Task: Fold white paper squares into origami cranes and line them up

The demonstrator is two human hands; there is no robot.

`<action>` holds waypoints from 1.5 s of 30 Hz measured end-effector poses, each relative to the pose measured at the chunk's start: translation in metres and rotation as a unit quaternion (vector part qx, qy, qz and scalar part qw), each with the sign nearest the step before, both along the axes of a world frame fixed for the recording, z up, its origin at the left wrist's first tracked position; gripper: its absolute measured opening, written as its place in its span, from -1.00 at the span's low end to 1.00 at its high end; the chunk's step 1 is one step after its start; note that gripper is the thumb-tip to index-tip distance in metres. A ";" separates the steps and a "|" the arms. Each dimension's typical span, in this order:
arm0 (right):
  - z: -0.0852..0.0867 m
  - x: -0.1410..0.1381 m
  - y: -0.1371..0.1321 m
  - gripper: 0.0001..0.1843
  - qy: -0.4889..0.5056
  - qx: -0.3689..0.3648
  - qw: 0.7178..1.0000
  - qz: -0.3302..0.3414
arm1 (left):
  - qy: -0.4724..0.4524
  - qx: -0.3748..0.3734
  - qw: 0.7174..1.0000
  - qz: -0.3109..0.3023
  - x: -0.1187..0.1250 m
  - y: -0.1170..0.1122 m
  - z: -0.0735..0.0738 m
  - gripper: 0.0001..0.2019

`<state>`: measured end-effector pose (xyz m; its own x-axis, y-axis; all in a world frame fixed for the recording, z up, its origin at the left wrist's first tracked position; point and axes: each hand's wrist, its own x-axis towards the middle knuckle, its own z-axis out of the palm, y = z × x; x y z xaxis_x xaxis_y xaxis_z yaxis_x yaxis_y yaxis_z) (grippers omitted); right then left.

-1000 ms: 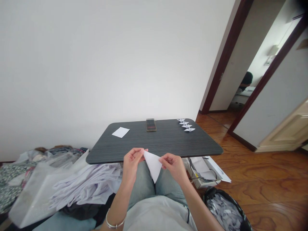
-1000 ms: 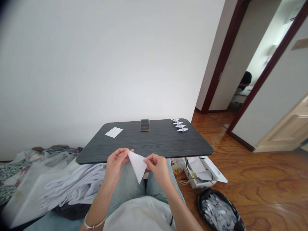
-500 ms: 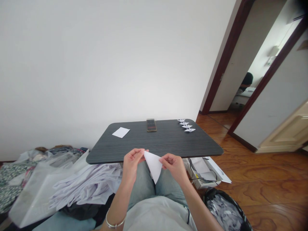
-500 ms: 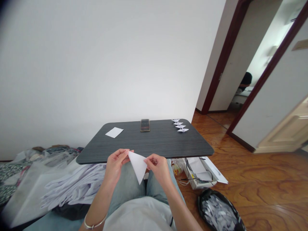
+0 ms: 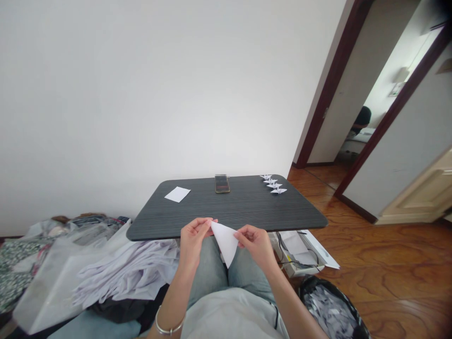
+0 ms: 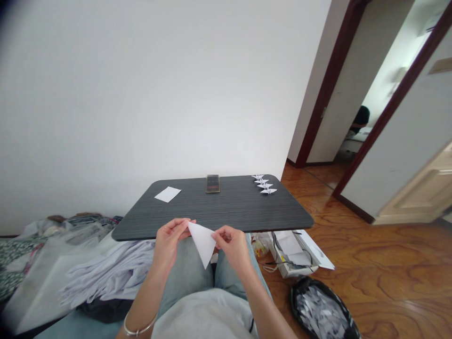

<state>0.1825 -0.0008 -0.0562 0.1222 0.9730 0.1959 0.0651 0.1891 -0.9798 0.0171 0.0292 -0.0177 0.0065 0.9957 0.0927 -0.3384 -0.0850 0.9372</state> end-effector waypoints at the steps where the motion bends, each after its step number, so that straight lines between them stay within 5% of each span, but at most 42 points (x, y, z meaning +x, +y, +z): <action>1: 0.000 0.000 0.000 -0.76 0.001 0.000 1.000 0.001 | -0.002 -0.002 1.000 -0.002 0.000 0.000 0.000 -0.78; 23: 0.001 -0.001 0.000 -0.73 0.007 0.000 1.000 0.002 | -0.019 -0.013 1.000 -0.018 0.001 -0.001 -0.001 -0.73; 31: 0.001 0.000 0.001 -0.71 0.014 0.002 1.000 0.002 | 0.024 -0.036 0.996 -0.081 0.006 -0.002 -0.005 -0.64; 38: -0.003 -0.003 0.006 -0.72 0.050 0.003 0.998 -0.034 | 0.017 -0.025 0.998 -0.047 0.007 0.003 -0.014 -0.75; 45: -0.014 -0.009 0.012 -0.63 0.073 -0.036 0.996 0.040 | -0.006 -0.010 1.000 0.014 0.012 0.006 -0.019 -0.72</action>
<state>0.1738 0.0111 -0.0703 0.0655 0.9916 0.1114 -0.0912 0.1171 -0.9889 0.0294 0.0348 -0.0364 -0.0228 0.9971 0.0720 -0.3469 -0.0755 0.9349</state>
